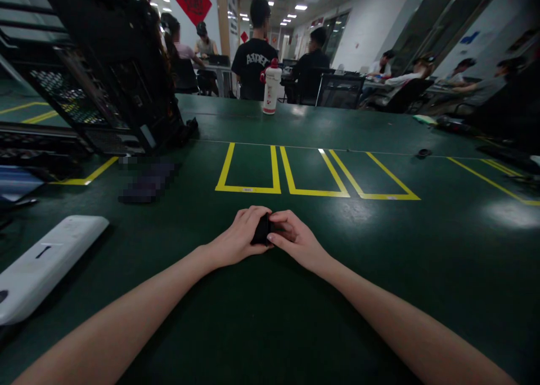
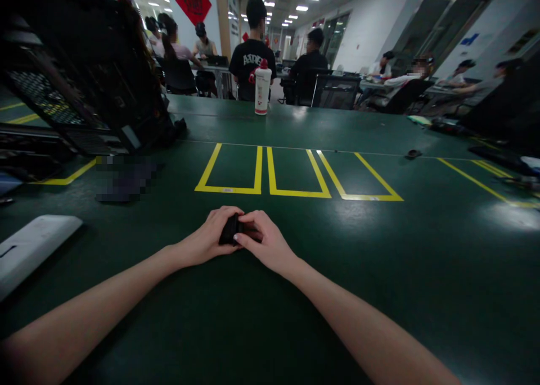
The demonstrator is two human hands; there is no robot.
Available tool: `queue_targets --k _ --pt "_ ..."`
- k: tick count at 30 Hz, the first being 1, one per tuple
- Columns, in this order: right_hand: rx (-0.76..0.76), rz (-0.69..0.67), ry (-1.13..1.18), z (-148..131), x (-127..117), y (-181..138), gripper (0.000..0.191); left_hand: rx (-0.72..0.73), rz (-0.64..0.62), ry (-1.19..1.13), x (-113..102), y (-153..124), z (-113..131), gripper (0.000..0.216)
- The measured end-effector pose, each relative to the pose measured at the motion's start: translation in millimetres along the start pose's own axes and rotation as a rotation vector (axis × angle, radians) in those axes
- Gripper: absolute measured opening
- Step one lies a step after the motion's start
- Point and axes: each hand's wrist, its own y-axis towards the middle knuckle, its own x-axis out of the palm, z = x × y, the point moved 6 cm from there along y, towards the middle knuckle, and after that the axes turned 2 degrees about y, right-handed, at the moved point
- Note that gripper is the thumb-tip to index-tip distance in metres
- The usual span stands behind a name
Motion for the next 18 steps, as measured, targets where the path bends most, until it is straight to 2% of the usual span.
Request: queue_targets --k 5,11,13,18 --pt "0.052 -0.021 0.086 -2.4 3.4 0.0 0.02 0.021 0.001 0.011 -1.7 -1.4 1.9 0.054" --pt "0.125 -0.005 0.072 -0.4 1.0 -1.1 0.036 0.019 0.005 0.009 -1.7 -1.9 1.2 0.055" --pt "0.124 -0.005 0.03 -0.6 -0.1 -1.3 0.038 0.01 0.008 -0.001 -2.1 -1.8 1.1 0.055" --pt "0.04 -0.034 -0.001 -2.7 0.4 -2.9 0.029 0.016 0.001 -0.002 -1.7 -2.3 0.9 0.053"
